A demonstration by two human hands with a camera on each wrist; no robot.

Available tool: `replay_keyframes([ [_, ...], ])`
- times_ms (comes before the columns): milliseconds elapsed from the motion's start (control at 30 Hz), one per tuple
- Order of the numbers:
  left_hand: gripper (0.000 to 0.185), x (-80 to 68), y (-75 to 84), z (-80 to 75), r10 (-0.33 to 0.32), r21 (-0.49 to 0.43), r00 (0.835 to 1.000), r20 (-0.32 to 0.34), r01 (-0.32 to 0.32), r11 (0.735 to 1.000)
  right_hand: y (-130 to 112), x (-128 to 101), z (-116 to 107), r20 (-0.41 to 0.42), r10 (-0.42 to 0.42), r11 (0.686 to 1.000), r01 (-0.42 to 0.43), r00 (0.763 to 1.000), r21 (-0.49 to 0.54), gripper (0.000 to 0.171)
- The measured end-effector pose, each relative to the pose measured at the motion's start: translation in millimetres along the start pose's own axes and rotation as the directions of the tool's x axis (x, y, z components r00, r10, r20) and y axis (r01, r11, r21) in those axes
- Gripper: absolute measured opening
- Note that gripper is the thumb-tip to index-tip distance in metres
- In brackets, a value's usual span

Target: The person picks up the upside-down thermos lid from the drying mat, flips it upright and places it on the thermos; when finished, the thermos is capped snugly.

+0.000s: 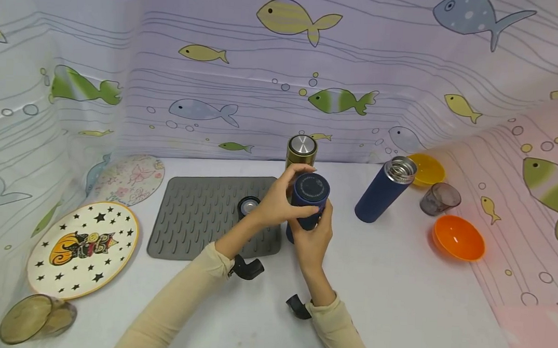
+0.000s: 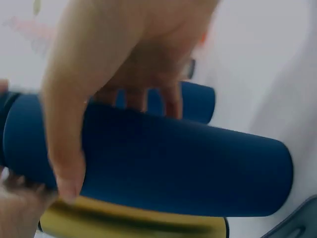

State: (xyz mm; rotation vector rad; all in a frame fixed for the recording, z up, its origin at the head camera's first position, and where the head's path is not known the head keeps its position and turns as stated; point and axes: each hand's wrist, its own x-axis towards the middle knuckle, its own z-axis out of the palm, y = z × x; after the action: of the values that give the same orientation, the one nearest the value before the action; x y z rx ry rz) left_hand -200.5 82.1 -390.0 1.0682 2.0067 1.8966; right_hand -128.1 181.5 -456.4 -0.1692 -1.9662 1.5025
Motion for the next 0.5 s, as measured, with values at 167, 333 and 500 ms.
replay_keyframes([
  [167,0.085,0.8,0.0,-0.1,-0.001,-0.026,0.999,0.048,0.002,1.000,-11,0,0,0.009,-0.007,1.000,0.007,1.000,-0.006,0.062],
  [333,0.082,2.0,-0.2,1.8,0.005,-0.063,0.999,0.034,-0.003,0.998,-21,-1,1,0.009,0.004,1.000,-0.003,1.000,-0.013,0.064],
  [500,0.085,-0.3,-0.5,1.7,-0.025,-0.014,1.000,0.006,0.025,1.000,0,0,2,0.001,0.003,1.000,-0.003,1.000,-0.005,0.066],
])
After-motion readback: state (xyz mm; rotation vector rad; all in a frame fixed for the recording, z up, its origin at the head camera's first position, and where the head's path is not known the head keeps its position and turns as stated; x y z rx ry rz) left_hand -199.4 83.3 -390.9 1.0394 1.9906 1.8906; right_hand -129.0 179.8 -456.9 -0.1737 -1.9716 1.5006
